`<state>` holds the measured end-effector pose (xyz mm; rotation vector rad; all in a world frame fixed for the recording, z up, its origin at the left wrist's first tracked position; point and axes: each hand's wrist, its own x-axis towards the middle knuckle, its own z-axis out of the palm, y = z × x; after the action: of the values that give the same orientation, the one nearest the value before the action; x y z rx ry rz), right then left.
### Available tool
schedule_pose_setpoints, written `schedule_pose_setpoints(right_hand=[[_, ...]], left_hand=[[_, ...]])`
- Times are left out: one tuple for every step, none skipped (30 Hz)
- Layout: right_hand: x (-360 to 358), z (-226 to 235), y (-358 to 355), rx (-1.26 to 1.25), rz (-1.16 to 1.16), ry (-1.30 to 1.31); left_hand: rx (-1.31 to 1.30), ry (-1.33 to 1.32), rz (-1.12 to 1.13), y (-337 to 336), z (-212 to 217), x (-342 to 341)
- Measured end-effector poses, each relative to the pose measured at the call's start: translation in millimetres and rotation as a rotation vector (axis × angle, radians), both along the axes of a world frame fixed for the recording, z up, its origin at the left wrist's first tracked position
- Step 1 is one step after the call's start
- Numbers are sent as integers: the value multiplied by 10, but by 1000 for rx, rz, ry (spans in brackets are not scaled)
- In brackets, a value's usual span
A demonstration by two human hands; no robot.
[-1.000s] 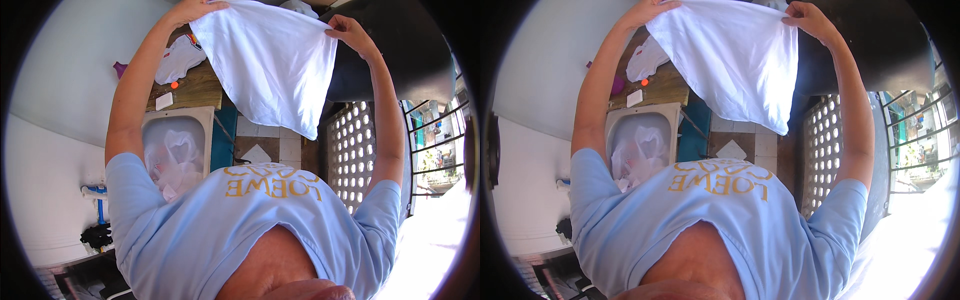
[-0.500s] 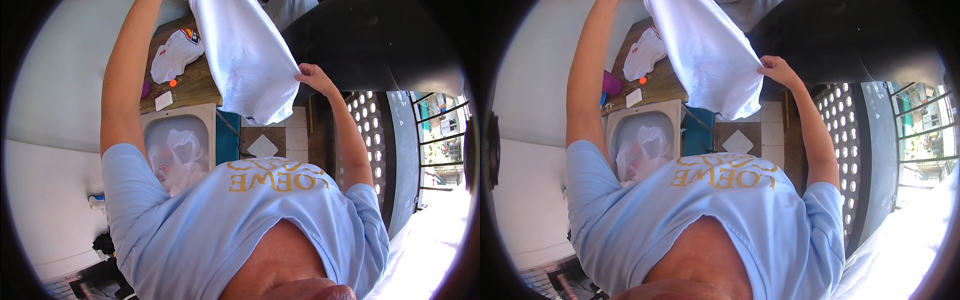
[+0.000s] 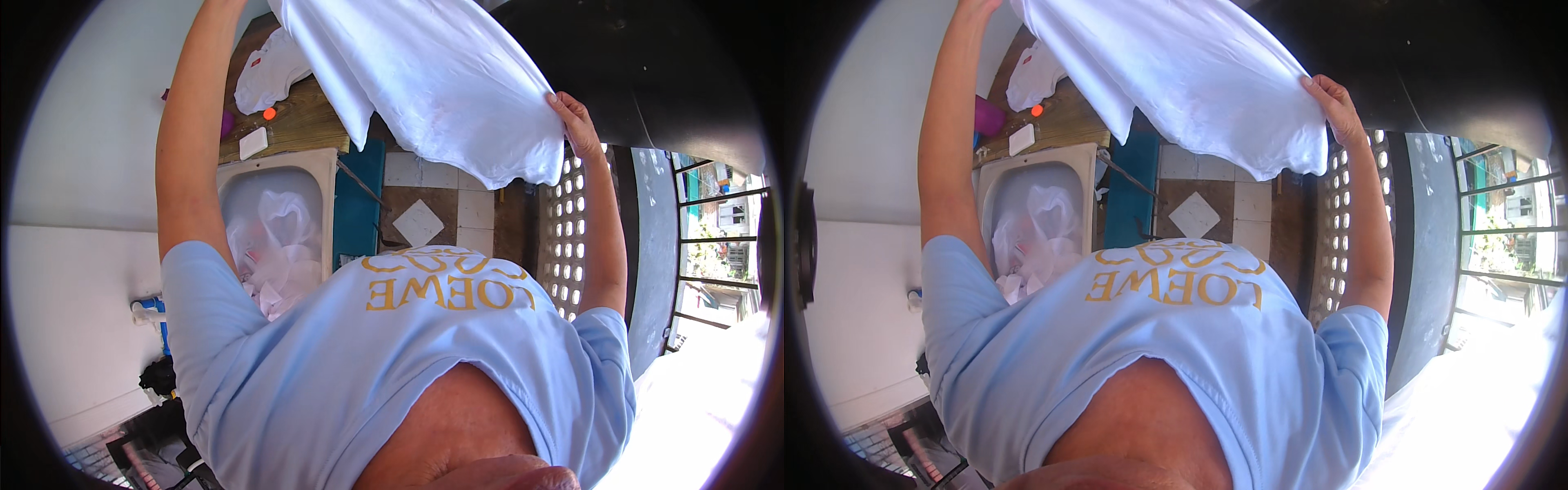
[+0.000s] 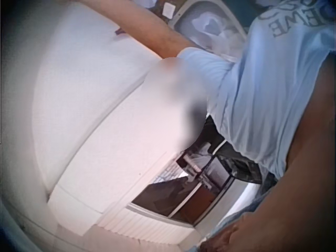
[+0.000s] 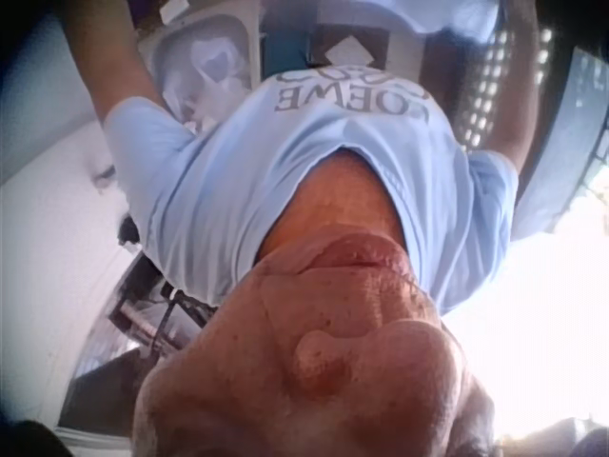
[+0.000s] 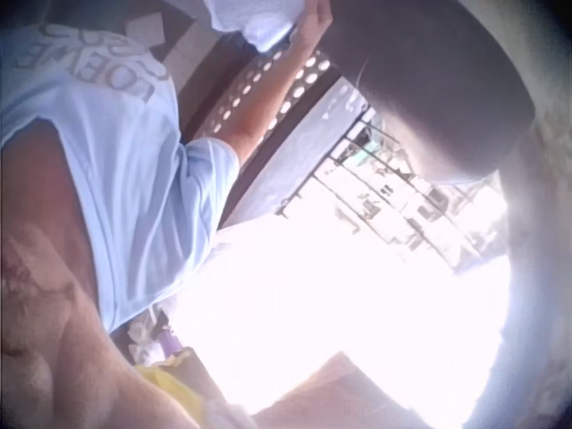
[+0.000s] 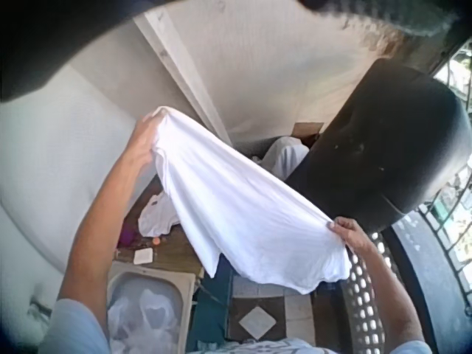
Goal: The person washes white shirts by hand in a basin, applying liquid from a purple bottle to stains and scrubbing them before rinsing.
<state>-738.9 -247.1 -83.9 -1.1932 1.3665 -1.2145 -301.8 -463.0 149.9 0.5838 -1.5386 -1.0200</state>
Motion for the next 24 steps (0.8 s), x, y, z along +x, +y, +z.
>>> schedule_pose_setpoints(right_hand=[[-105,1,0,-2,18,14],[-166,23,15,-3,33,26],[-230,46,35,-11,58,-29],[-302,75,62,-20,82,-85],[-359,89,118,-28,99,-138],[-403,33,177,10,137,-106],[-438,-70,243,49,175,-74],[-481,-162,336,84,206,-37],[-486,-272,398,119,252,-7],[-479,-388,464,222,234,231],[-434,-481,448,300,243,172],[-428,-553,449,388,238,113],[-418,-560,487,356,208,12],[-455,-594,472,355,184,-22],[-438,-548,457,327,191,-65],[-415,-498,418,299,199,-108],[-398,-353,401,289,260,-96],[-240,-202,309,244,303,-149],[-72,-87,177,211,361,-235],[106,46,77,175,420,-275],[248,189,6,140,466,-267],[303,229,-67,111,516,-311],[371,295,-140,90,570,-344],[460,369,-209,73,627,-379]], left_hand=[[13,13,1,-5,-34,-32],[27,24,0,-19,-74,-70],[41,35,-2,-30,-109,-104],[88,43,37,-34,-120,-128],[137,53,69,-39,-121,-170],[186,62,101,-44,-128,-207],[189,50,107,-34,-143,-236],[188,43,105,-18,-146,-265],[186,30,118,-4,-152,-223],[278,107,-13,-339,-229,-51],[358,181,-111,-830,-285,347],[444,256,-225,-1133,-351,544],[458,259,-232,-1211,-450,490],[469,260,-238,-1231,-510,417],[479,264,-252,-1120,-533,218],[416,181,-147,-960,-626,44],[355,100,-68,-371,-658,-416],[279,17,49,44,-635,-572],[267,-18,67,117,-707,-526],[257,-52,77,136,-893,-486],[246,-85,83,166,-1069,-470],[268,-92,74,346,-1218,-667],[241,-104,-62,486,-1367,-674],[240,-120,-84,638,-1569,-723]])
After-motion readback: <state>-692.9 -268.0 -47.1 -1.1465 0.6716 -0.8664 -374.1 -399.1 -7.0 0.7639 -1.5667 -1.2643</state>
